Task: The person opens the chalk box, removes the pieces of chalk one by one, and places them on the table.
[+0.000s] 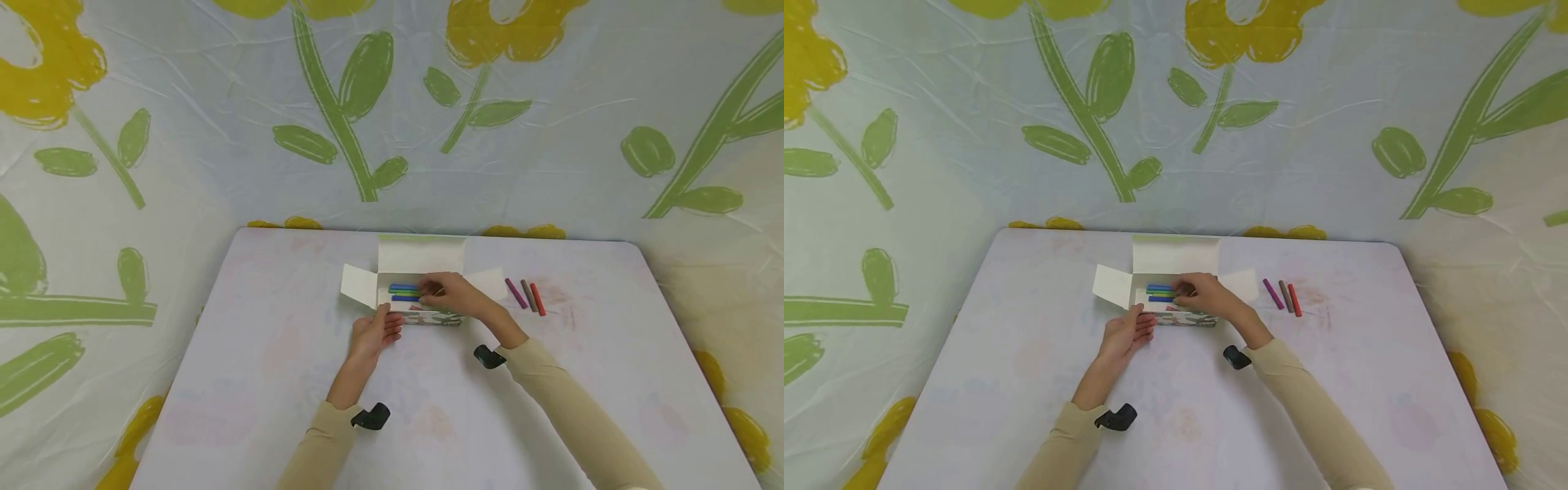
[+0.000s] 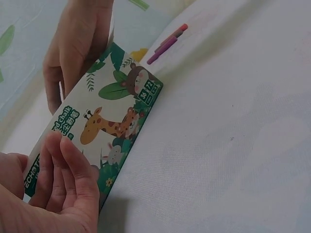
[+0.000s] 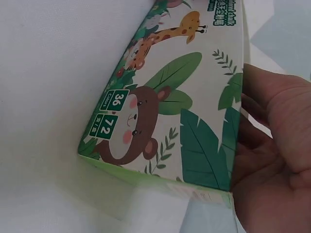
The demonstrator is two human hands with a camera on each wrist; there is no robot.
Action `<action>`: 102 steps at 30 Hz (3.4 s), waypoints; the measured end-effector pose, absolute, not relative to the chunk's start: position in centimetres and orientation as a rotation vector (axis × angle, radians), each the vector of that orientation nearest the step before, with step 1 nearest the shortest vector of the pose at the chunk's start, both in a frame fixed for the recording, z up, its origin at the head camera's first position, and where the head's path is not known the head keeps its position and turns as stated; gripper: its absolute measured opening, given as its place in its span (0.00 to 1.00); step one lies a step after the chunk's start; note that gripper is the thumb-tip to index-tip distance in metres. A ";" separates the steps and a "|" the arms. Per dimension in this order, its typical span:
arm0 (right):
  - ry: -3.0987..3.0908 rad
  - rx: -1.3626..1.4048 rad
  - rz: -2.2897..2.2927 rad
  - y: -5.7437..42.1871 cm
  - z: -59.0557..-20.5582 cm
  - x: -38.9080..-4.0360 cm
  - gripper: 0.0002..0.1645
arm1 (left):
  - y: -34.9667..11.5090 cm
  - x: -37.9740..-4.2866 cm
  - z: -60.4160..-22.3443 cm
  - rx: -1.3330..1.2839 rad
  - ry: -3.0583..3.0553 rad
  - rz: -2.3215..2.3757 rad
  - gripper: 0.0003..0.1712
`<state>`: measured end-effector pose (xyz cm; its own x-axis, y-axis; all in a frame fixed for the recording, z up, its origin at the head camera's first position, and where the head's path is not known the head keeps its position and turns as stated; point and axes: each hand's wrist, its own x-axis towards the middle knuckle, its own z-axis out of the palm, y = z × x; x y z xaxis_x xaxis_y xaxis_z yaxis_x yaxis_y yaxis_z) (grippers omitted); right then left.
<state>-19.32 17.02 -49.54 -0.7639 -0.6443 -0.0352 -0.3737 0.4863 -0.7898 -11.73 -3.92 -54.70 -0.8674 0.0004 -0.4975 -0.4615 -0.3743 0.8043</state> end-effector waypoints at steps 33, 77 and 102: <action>2.414 -0.955 -0.927 16.8 -48.8 -20.6 0.07 | -3.7 -11.8 -54.6 -0.600 1.557 2.333 0.23; 2.522 -0.112 -1.406 32.9 -43.7 -16.4 0.33 | -3.9 -11.6 -54.6 -0.644 1.607 2.271 0.25; 2.511 -0.026 -1.351 36.3 -52.0 -12.6 0.30 | -3.7 -11.5 -54.3 -0.651 1.605 2.291 0.23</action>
